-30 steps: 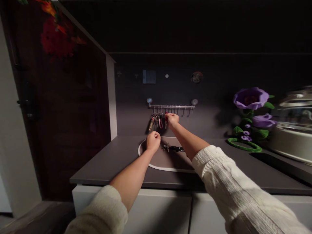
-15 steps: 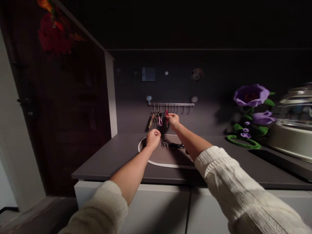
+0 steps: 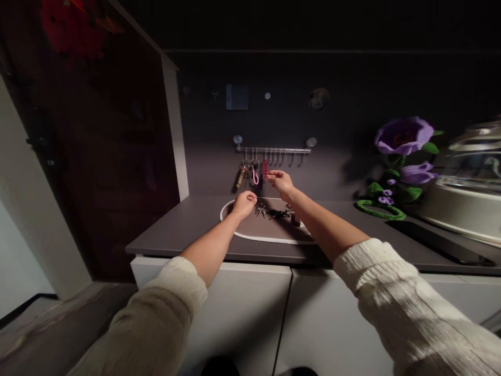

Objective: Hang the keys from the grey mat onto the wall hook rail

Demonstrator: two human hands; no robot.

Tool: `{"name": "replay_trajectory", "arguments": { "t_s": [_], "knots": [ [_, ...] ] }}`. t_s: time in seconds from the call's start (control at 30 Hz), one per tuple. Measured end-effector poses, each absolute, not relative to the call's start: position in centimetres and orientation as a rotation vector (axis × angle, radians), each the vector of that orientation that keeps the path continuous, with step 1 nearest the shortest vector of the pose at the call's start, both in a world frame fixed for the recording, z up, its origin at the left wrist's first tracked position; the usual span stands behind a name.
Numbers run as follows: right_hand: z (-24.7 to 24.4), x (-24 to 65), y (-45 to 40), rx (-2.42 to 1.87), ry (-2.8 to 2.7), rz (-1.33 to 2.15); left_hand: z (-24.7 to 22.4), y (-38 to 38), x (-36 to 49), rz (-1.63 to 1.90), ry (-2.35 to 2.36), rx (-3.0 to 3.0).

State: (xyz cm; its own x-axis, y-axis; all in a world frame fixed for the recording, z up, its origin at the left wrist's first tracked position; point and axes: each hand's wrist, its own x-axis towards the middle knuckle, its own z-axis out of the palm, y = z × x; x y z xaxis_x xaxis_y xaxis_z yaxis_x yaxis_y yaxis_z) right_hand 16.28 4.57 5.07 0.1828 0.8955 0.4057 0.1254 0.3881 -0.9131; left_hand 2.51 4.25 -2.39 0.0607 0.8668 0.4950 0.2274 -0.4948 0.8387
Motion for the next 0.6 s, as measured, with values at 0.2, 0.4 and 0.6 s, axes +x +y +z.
{"name": "replay_trajectory", "arguments": {
  "t_s": [0.2, 0.4, 0.6],
  "knots": [
    [2.6, 16.5, 2.9, -1.090, -1.444, 0.631, -2.9, 4.8, 2.5, 1.422, 1.133, 1.884],
    [0.5, 17.5, 1.4, -1.289, -1.749, 0.242, -3.0, 4.8, 2.3, 1.300, 1.270, 2.183],
    [0.5, 17.6, 0.9, -1.425, -1.957, 0.058, -3.1, 4.9, 2.2, 1.180, 1.350, 2.354]
  ]
}}
